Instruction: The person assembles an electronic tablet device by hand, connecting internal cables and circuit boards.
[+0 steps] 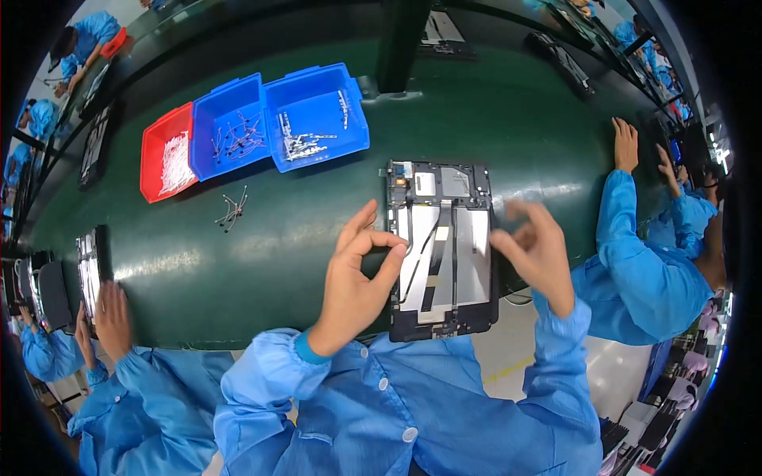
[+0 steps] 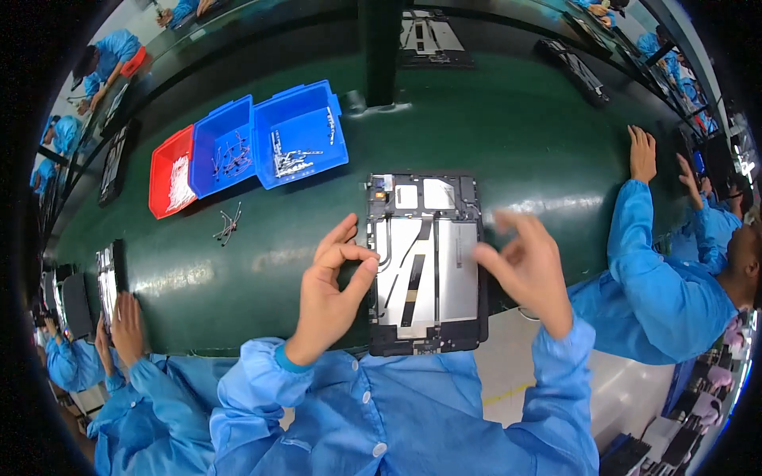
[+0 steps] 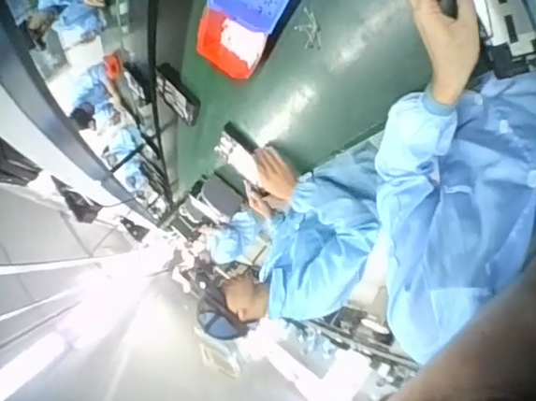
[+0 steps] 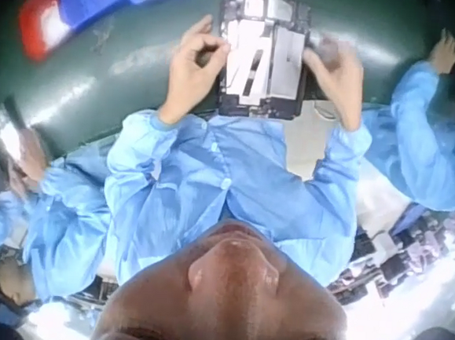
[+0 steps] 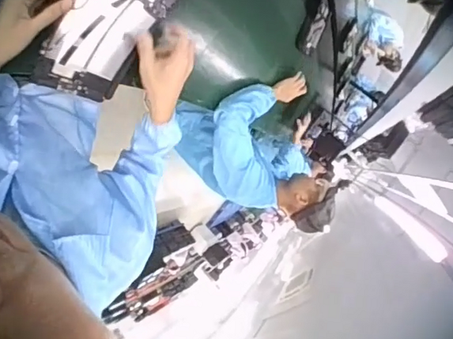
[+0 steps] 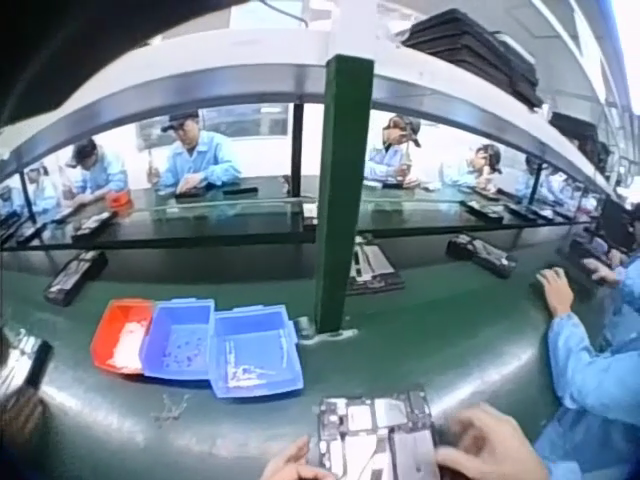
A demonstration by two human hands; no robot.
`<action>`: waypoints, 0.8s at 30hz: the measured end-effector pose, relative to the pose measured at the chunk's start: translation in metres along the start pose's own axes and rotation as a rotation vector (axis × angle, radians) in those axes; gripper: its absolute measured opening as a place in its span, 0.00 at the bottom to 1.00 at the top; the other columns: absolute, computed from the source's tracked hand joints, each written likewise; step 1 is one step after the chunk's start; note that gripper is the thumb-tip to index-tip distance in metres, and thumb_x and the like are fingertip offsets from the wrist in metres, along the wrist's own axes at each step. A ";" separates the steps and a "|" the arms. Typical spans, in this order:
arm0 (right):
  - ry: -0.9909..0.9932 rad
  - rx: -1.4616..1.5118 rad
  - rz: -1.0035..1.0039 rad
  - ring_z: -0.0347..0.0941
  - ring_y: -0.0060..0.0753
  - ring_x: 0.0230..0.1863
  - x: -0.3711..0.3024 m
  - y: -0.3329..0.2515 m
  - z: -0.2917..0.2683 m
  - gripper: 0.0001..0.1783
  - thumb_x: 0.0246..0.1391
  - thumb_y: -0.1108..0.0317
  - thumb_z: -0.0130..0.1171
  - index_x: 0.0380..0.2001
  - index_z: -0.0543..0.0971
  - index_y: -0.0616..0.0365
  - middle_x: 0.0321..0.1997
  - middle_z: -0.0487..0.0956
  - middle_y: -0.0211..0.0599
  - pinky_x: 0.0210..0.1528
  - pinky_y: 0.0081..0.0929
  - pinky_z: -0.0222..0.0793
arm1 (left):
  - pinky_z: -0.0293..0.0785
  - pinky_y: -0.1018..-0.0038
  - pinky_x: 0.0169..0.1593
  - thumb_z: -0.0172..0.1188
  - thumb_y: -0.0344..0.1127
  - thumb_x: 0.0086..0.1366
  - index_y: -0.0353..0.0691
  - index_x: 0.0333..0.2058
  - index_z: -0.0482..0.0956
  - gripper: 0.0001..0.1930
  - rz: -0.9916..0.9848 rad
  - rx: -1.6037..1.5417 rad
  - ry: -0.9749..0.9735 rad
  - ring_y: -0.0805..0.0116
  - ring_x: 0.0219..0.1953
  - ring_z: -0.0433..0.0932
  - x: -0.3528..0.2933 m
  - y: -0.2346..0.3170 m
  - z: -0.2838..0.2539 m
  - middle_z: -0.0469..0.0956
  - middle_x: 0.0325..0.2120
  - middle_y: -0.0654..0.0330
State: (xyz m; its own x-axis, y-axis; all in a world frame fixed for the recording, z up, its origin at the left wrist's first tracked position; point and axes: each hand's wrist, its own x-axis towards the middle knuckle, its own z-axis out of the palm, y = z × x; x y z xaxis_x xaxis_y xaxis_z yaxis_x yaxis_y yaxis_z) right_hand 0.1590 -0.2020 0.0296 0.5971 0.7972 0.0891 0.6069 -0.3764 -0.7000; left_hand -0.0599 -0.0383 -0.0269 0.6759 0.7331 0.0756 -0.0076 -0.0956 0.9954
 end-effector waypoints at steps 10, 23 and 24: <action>-0.065 -0.292 -0.161 0.78 0.66 0.35 0.061 -0.030 0.063 0.41 0.60 0.44 0.58 0.58 0.64 0.74 0.52 0.68 0.68 0.39 0.48 0.78 | 0.61 0.60 0.65 0.63 0.28 0.64 0.38 0.37 0.82 0.04 0.083 0.109 0.195 0.45 0.68 0.61 -0.012 0.008 0.026 0.58 0.66 0.40; -0.242 0.309 -0.358 0.75 0.30 0.20 0.033 -0.084 0.046 0.24 0.54 0.66 0.68 0.52 0.75 0.63 0.52 0.76 0.48 0.23 0.26 0.70 | 0.67 0.73 0.50 0.59 0.31 0.70 0.40 0.42 0.74 0.06 -0.083 -0.577 0.019 0.73 0.43 0.68 -0.007 0.021 -0.027 0.70 0.44 0.62; -0.399 0.516 -0.278 0.73 0.23 0.18 0.031 -0.091 0.050 0.23 0.54 0.67 0.69 0.51 0.76 0.63 0.52 0.77 0.47 0.22 0.22 0.68 | 0.67 0.73 0.50 0.59 0.31 0.70 0.40 0.42 0.74 0.06 -0.082 -0.571 0.011 0.73 0.43 0.68 -0.005 0.022 -0.026 0.70 0.44 0.62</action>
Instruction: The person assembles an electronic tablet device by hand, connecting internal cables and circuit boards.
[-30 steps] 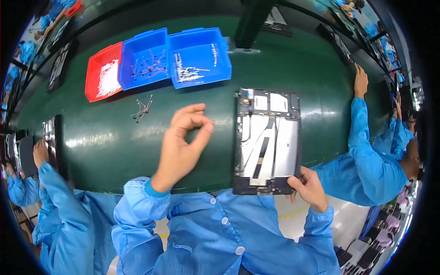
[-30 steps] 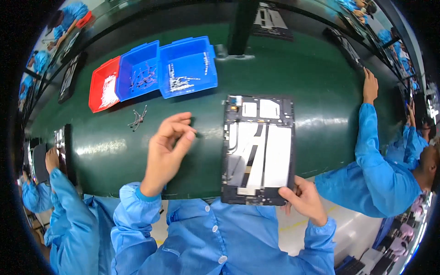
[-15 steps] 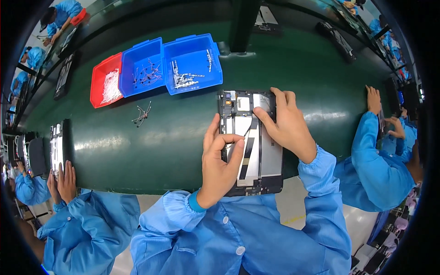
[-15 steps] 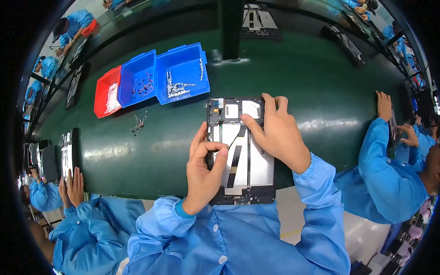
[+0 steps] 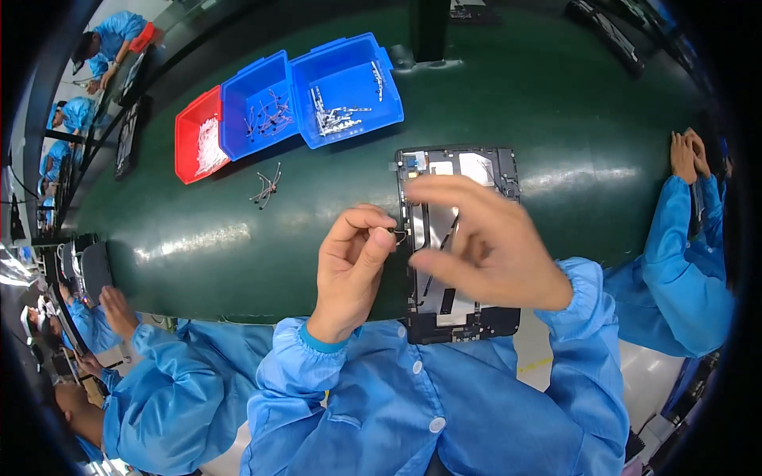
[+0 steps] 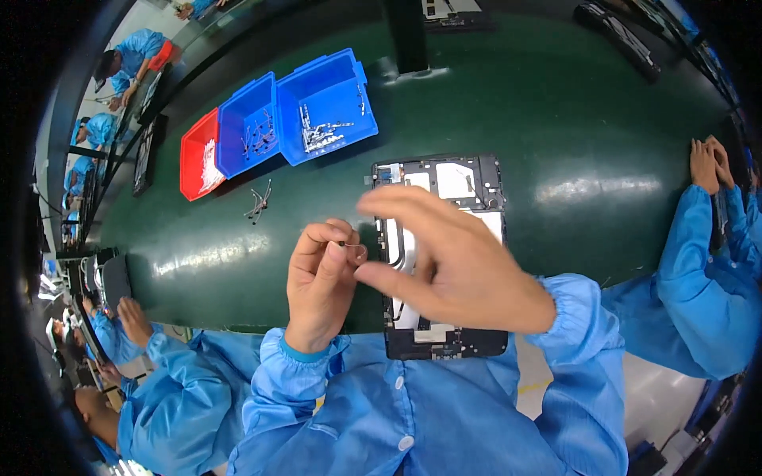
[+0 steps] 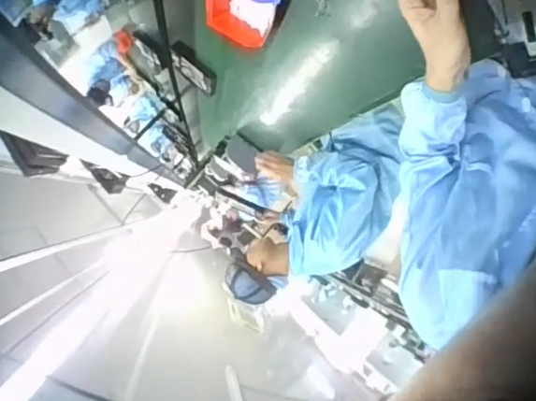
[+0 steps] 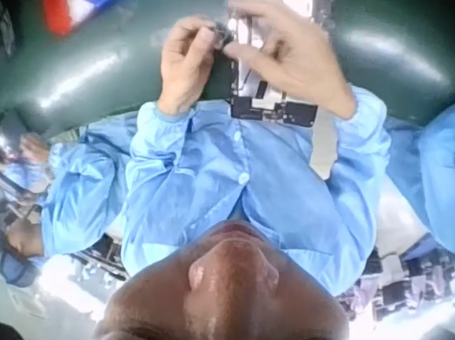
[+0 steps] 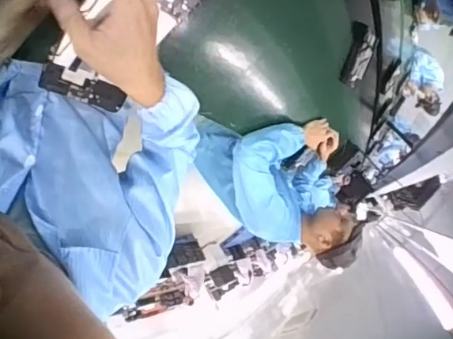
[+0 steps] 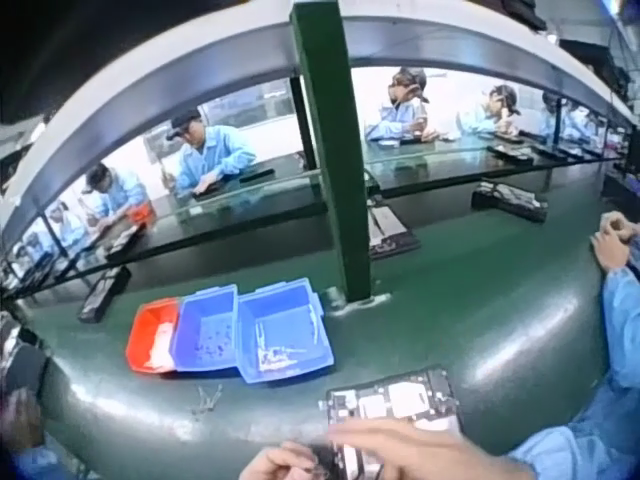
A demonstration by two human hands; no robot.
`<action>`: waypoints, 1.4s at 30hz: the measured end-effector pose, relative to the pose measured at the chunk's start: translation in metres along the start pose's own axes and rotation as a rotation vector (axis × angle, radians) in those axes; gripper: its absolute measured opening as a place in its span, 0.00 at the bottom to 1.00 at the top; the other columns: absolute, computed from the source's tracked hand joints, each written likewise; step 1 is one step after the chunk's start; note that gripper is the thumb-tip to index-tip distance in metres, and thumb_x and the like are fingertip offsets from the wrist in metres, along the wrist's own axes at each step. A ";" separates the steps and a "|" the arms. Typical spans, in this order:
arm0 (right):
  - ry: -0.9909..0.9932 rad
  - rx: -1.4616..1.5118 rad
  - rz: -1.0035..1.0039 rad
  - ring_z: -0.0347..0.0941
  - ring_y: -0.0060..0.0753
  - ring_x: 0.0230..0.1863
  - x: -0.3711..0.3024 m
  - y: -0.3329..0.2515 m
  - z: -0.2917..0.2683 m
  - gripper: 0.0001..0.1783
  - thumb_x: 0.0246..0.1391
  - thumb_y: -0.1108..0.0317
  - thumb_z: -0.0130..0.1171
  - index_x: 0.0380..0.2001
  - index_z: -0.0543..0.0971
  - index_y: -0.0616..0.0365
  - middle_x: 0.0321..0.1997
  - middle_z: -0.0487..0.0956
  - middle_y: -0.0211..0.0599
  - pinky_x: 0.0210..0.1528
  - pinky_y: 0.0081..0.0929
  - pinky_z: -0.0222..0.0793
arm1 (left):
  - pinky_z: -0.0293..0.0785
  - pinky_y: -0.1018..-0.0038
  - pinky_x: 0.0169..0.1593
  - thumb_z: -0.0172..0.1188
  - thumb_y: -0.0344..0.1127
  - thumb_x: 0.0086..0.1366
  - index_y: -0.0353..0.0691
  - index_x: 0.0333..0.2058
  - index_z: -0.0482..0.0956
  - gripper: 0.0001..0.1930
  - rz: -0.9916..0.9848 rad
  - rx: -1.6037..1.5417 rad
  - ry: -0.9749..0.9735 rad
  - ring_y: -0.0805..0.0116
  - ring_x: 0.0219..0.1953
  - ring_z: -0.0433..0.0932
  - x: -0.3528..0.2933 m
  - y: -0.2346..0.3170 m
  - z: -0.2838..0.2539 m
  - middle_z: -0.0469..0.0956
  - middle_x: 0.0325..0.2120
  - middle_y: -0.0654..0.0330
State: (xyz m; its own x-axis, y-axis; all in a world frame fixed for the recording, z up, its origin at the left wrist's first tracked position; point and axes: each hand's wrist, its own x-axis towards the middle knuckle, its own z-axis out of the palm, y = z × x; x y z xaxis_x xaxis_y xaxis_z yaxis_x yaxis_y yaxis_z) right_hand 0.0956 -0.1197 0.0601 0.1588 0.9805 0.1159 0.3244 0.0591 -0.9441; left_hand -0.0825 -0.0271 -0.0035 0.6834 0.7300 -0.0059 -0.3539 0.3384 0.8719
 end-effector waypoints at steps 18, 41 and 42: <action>0.025 0.410 0.198 0.63 0.12 0.14 0.004 0.027 0.024 0.05 0.52 0.75 0.66 0.34 0.82 0.62 0.25 0.79 0.31 0.17 0.15 0.53 | 0.66 0.80 0.43 0.57 0.33 0.72 0.37 0.45 0.73 0.08 -0.088 0.027 -0.021 0.79 0.37 0.69 -0.002 -0.001 -0.001 0.72 0.36 0.66; 0.155 -0.253 -0.264 0.71 0.22 0.19 0.003 0.023 0.018 0.10 0.46 0.77 0.67 0.32 0.78 0.57 0.33 0.75 0.29 0.18 0.21 0.65 | 0.75 0.71 0.38 0.68 0.21 0.54 0.36 0.36 0.84 0.10 0.556 1.007 0.079 0.63 0.35 0.78 0.004 0.014 0.003 0.78 0.34 0.57; 0.153 -0.251 -0.261 0.71 0.22 0.19 0.003 0.023 0.018 0.10 0.46 0.77 0.67 0.32 0.78 0.57 0.33 0.75 0.29 0.18 0.21 0.65 | 0.74 0.70 0.37 0.69 0.21 0.52 0.37 0.36 0.84 0.12 0.678 1.178 0.067 0.60 0.34 0.77 0.005 0.016 0.005 0.78 0.33 0.58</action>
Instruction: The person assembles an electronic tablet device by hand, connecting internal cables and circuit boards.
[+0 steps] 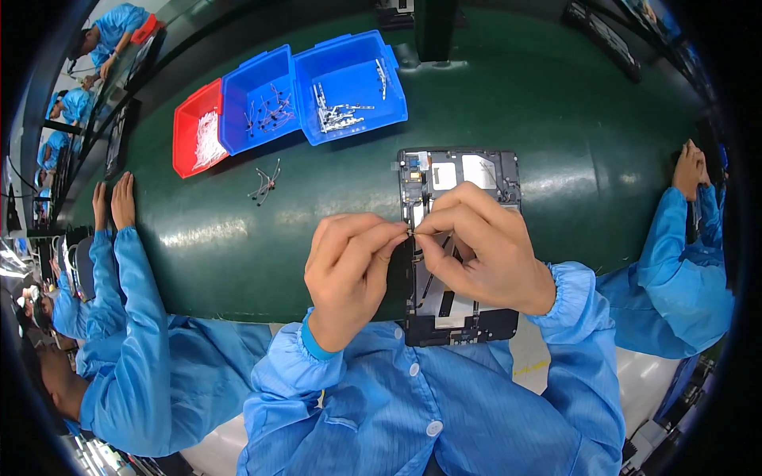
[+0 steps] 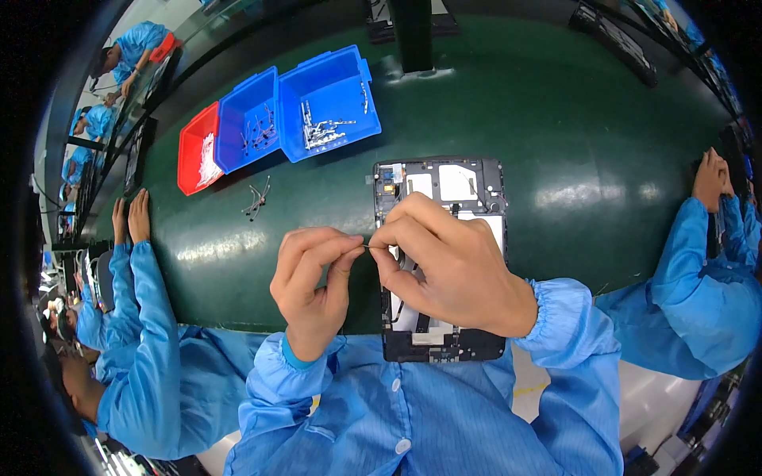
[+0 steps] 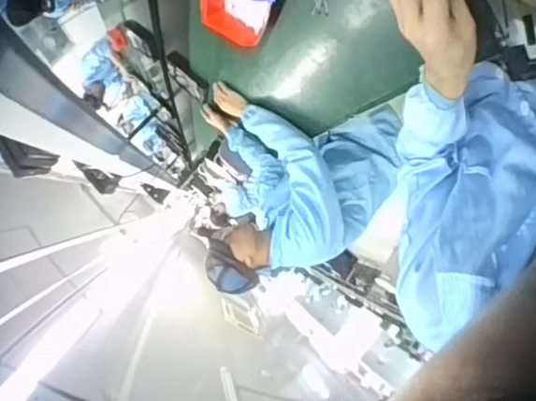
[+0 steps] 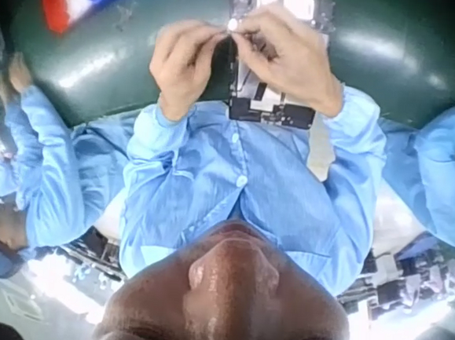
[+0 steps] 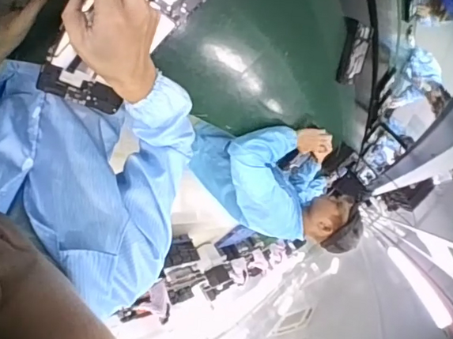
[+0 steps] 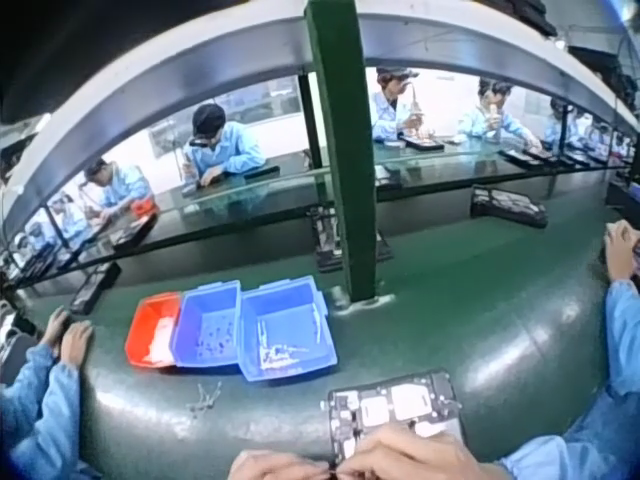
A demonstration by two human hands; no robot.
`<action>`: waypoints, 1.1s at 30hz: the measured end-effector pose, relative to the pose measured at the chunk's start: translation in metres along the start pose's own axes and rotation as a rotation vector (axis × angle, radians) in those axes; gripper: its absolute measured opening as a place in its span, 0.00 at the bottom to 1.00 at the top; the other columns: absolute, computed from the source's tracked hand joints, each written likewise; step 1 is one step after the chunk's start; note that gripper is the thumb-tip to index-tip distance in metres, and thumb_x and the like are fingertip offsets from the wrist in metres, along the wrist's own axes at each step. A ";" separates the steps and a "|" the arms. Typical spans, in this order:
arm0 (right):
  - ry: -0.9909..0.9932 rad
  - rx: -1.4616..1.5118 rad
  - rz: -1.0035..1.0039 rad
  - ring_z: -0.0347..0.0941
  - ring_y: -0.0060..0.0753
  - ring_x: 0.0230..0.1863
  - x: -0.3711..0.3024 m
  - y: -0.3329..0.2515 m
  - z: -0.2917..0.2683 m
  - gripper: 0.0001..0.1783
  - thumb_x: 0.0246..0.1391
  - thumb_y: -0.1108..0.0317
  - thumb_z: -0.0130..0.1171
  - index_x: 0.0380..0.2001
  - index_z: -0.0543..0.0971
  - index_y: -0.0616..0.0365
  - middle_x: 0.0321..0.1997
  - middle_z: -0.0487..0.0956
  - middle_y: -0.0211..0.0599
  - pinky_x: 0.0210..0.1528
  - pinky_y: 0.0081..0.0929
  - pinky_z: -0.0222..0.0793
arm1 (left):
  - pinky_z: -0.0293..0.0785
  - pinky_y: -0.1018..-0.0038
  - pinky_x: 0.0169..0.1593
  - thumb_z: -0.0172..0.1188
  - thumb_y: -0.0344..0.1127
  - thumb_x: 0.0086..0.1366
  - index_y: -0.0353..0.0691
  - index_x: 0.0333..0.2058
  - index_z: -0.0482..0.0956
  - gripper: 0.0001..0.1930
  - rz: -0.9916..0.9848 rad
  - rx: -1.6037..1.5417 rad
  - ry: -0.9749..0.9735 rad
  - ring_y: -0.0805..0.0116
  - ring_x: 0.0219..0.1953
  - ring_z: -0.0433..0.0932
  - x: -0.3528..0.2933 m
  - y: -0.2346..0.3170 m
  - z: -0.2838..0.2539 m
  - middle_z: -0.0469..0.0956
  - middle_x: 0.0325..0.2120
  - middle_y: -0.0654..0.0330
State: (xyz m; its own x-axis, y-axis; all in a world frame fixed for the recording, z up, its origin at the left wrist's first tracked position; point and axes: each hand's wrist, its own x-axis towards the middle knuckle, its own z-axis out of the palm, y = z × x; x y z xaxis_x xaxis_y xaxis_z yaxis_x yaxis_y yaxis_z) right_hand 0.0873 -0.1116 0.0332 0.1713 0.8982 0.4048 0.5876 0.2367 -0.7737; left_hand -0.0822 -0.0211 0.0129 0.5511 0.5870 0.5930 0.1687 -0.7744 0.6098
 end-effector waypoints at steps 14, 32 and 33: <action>-0.118 -0.190 -0.115 0.76 0.41 0.26 0.012 0.050 0.002 0.06 0.48 0.73 0.63 0.30 0.76 0.60 0.33 0.73 0.36 0.26 0.35 0.73 | 0.71 0.82 0.25 0.61 0.33 0.69 0.30 0.57 0.71 0.21 -0.955 -0.551 -0.415 0.81 0.23 0.73 0.014 -0.029 0.000 0.80 0.36 0.61; -0.151 -0.256 -0.090 0.76 0.33 0.25 0.012 0.053 0.005 0.07 0.46 0.75 0.66 0.30 0.78 0.57 0.32 0.74 0.30 0.24 0.29 0.71 | 0.68 0.83 0.19 0.63 0.29 0.66 0.32 0.37 0.78 0.06 -1.064 -0.595 -0.504 0.81 0.17 0.73 0.033 -0.038 0.009 0.76 0.17 0.64; -0.147 -0.245 -0.097 0.76 0.33 0.25 0.012 0.054 0.005 0.08 0.46 0.75 0.66 0.30 0.78 0.57 0.32 0.74 0.30 0.24 0.29 0.71 | 0.68 0.83 0.19 0.63 0.29 0.66 0.32 0.37 0.78 0.06 -1.065 -0.594 -0.510 0.81 0.17 0.73 0.033 -0.038 0.009 0.76 0.17 0.64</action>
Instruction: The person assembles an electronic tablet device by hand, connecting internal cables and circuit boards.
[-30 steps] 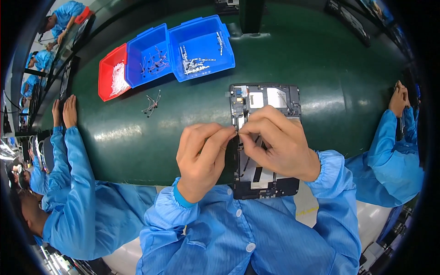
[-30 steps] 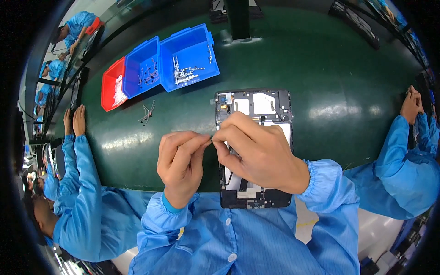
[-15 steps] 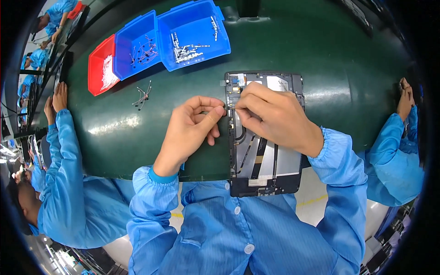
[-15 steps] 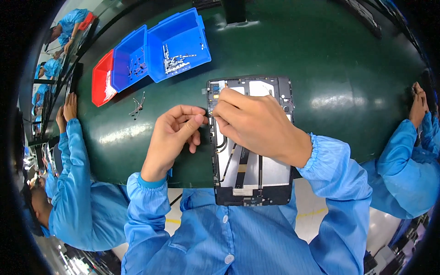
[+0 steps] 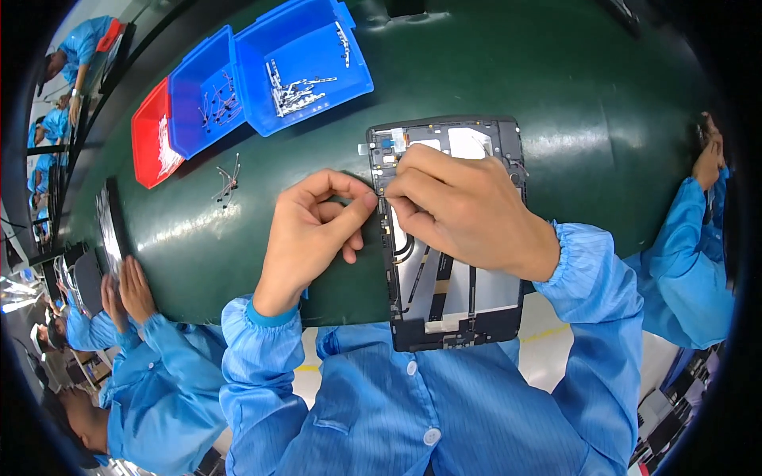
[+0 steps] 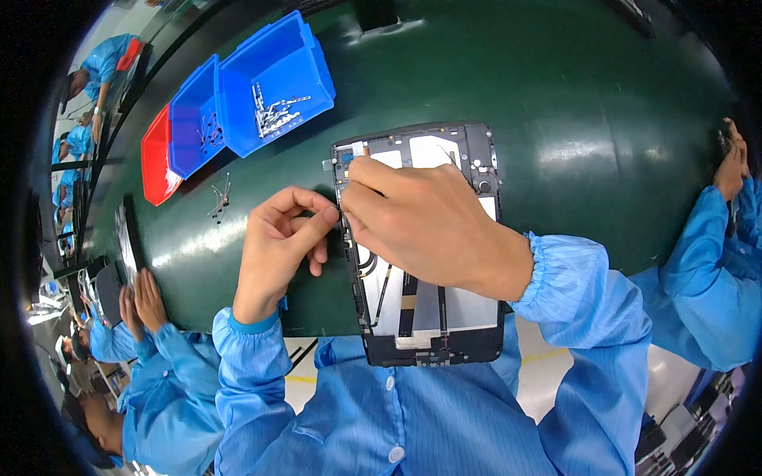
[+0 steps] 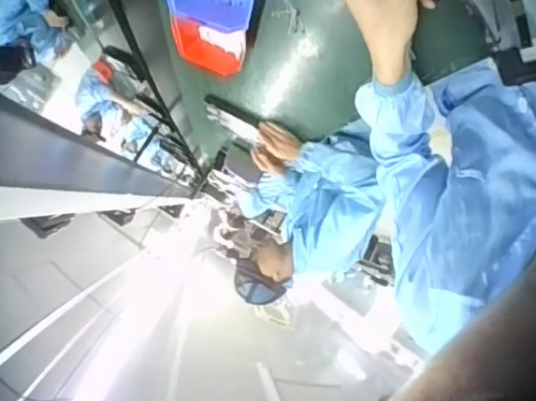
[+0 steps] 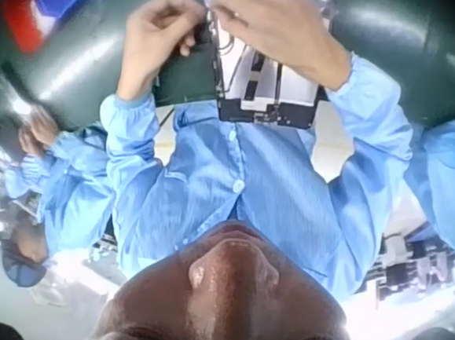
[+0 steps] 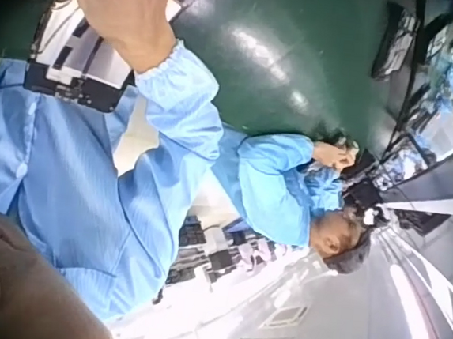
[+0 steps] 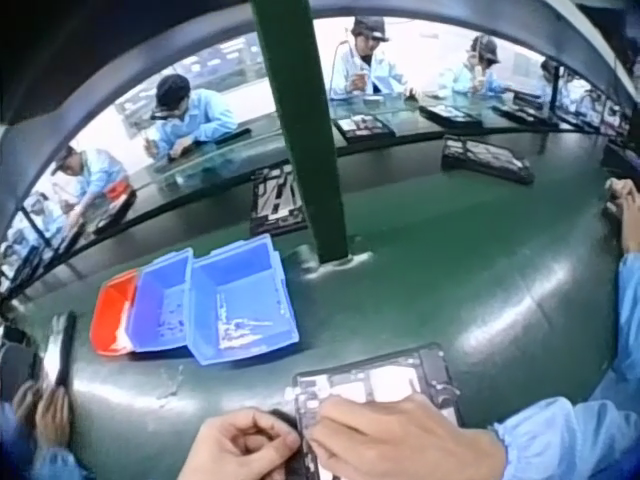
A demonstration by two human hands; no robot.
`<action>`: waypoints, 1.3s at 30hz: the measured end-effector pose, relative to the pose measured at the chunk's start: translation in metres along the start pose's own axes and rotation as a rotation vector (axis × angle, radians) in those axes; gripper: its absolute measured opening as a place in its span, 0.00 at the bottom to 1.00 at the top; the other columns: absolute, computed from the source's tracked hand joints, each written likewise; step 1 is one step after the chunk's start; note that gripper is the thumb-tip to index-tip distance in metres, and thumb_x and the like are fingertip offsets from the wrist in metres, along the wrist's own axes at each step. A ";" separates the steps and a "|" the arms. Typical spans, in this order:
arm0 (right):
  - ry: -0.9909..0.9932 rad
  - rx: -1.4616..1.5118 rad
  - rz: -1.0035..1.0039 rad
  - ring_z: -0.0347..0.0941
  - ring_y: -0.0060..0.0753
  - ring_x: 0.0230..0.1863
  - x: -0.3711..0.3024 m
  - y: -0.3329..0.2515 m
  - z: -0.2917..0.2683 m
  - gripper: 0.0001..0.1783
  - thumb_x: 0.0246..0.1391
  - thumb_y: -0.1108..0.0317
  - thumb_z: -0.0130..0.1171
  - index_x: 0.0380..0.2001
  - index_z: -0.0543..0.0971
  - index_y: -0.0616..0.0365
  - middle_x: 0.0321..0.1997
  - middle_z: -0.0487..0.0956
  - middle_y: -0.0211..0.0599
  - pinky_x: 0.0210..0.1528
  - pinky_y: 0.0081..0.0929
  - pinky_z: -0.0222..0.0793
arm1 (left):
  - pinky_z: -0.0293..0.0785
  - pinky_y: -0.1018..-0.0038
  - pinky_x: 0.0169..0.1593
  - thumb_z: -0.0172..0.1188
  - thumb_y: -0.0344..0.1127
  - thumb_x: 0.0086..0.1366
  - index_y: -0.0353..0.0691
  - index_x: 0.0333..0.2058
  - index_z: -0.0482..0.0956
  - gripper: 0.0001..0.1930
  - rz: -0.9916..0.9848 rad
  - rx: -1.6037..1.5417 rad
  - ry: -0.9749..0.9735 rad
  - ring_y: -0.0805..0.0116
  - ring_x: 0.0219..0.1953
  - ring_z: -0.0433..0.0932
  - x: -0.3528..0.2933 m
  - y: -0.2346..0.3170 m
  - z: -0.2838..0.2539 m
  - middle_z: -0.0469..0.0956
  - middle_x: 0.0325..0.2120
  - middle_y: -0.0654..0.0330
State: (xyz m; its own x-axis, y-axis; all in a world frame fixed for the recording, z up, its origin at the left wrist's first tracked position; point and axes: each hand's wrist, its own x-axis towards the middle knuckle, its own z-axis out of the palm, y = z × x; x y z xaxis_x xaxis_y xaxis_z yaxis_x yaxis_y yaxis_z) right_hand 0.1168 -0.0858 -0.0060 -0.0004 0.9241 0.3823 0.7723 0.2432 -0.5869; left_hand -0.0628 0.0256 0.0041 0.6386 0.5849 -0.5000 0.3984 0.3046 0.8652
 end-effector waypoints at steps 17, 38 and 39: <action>0.010 0.018 -0.035 0.75 0.34 0.22 -0.004 0.006 0.003 0.08 0.50 0.69 0.62 0.27 0.73 0.60 0.33 0.70 0.34 0.18 0.32 0.68 | 0.69 0.83 0.18 0.61 0.27 0.66 0.31 0.36 0.75 0.06 0.031 0.026 0.042 0.79 0.18 0.75 -0.003 -0.001 0.007 0.77 0.20 0.62; 0.011 0.060 0.184 0.76 0.38 0.25 -0.009 -0.010 -0.008 0.06 0.46 0.77 0.64 0.28 0.76 0.61 0.29 0.74 0.37 0.26 0.31 0.72 | 0.74 0.80 0.20 0.61 0.25 0.64 0.31 0.35 0.73 0.05 0.052 -0.017 0.006 0.74 0.21 0.79 0.003 0.001 0.006 0.79 0.28 0.57; -0.012 0.030 0.215 0.77 0.37 0.25 -0.009 -0.012 -0.009 0.06 0.46 0.77 0.64 0.28 0.77 0.61 0.28 0.74 0.38 0.27 0.31 0.73 | 0.74 0.80 0.19 0.61 0.25 0.63 0.31 0.35 0.73 0.06 0.051 -0.024 -0.027 0.74 0.21 0.79 0.004 0.003 0.005 0.79 0.31 0.57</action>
State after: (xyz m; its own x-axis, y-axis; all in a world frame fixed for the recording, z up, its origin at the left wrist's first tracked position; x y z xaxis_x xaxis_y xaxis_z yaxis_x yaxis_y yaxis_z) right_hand 0.1136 -0.0996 0.0040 0.1545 0.9589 0.2381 0.7359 0.0491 -0.6753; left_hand -0.0560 0.0246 0.0044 0.6752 0.5802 -0.4555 0.3490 0.2927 0.8902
